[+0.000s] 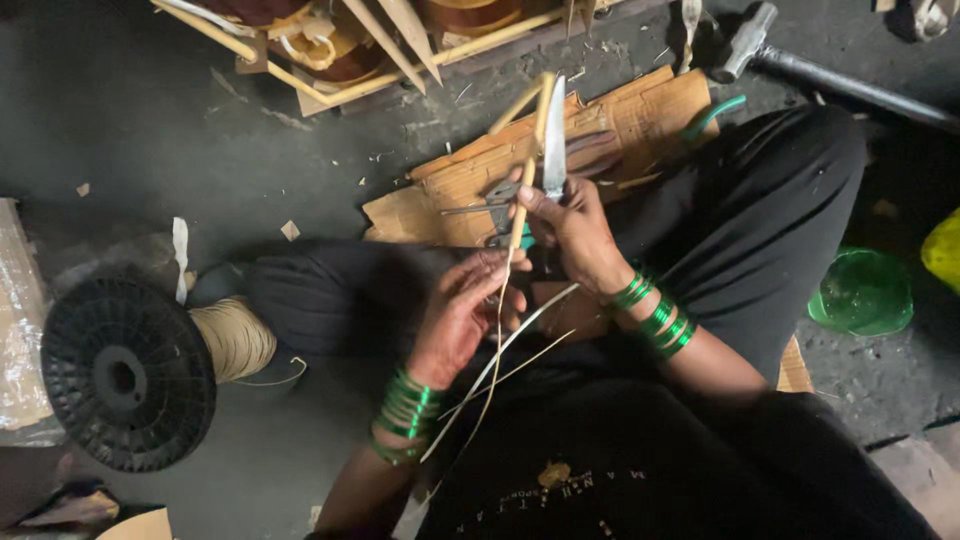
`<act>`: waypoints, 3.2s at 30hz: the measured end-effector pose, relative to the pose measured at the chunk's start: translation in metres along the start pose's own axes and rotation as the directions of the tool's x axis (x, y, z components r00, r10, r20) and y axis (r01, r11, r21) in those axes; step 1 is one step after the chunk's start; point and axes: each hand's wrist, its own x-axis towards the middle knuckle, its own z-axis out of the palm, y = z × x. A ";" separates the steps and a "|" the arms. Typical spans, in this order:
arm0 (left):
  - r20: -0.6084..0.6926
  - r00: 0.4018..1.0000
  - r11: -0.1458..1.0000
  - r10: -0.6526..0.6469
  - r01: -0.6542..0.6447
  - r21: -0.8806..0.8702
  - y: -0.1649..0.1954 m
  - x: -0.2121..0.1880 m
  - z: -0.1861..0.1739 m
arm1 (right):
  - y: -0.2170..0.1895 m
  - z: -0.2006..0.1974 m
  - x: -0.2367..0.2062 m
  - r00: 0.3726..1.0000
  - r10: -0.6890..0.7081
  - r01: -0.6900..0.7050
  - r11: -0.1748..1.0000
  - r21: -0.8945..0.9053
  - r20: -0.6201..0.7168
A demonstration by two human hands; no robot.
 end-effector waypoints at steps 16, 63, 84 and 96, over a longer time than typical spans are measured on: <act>0.174 0.967 0.962 0.183 -0.213 0.172 -0.026 0.044 -0.026 | 0.002 -0.023 -0.011 0.985 0.115 -0.133 0.982 0.135 0.131; 0.041 0.995 0.948 0.094 -0.102 0.300 -0.013 0.038 -0.026 | 0.005 -0.025 -0.012 0.995 0.003 -0.017 0.992 0.128 0.105; 0.000 1.000 0.931 0.024 -0.023 0.365 -0.028 0.000 -0.026 | 0.012 -0.054 0.013 0.996 -0.027 0.031 0.998 0.047 -0.084; 0.343 0.520 -0.511 0.782 0.222 0.830 0.109 -0.154 -0.067 | -0.124 0.023 0.088 0.106 0.222 0.984 0.120 -0.135 0.969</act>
